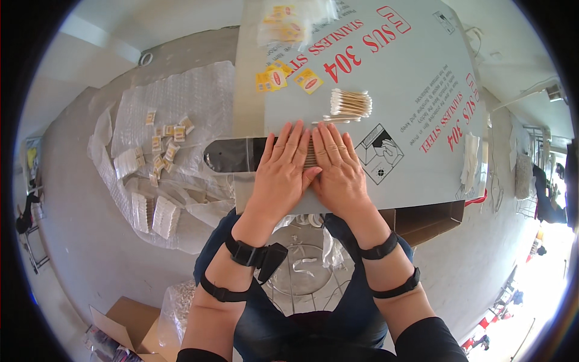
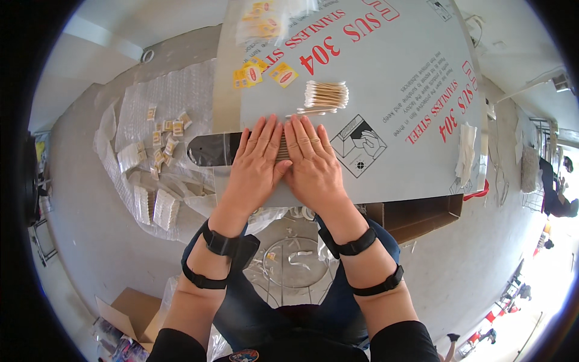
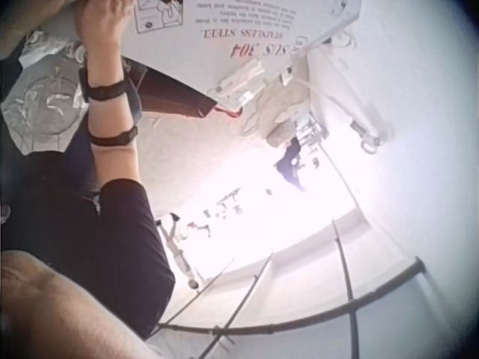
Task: Packing loose cotton swabs into small plastic retail packages.
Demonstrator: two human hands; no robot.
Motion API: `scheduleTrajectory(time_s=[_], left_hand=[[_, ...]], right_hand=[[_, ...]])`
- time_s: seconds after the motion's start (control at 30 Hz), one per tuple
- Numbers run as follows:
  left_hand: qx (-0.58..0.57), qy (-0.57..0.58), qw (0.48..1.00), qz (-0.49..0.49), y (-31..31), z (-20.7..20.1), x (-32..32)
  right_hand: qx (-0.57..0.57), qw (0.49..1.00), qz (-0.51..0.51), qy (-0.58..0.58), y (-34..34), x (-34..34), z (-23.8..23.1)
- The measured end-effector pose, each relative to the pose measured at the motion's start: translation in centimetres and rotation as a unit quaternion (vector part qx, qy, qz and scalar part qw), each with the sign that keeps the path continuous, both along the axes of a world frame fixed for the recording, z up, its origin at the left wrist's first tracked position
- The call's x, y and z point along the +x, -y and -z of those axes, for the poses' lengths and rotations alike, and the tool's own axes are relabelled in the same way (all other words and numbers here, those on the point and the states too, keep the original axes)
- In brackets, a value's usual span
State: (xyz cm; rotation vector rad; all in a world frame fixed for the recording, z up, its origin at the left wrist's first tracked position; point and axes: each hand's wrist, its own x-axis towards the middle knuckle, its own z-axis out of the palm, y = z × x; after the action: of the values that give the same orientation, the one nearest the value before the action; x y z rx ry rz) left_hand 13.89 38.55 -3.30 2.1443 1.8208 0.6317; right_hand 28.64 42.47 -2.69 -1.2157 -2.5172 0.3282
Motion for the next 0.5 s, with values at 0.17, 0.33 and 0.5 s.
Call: scheduleTrajectory(time_s=[0.17, 0.33, 0.5], left_hand=[[-0.005, -0.029, 1.000, 0.002, 0.46, 0.47, -0.06], [-0.005, -0.030, 1.000, 0.006, 0.55, 0.27, -0.01], [-0.003, -0.027, 1.000, 0.004, 0.94, 0.42, -0.27]], right_hand=[[0.004, 1.000, 0.000, 0.018, 0.02, 0.12, 0.05], [0.005, 1.000, 0.013, 0.022, 0.30, -0.22, 0.23], [-0.006, 0.999, 0.027, 0.045, 0.64, -0.78, 0.35]])
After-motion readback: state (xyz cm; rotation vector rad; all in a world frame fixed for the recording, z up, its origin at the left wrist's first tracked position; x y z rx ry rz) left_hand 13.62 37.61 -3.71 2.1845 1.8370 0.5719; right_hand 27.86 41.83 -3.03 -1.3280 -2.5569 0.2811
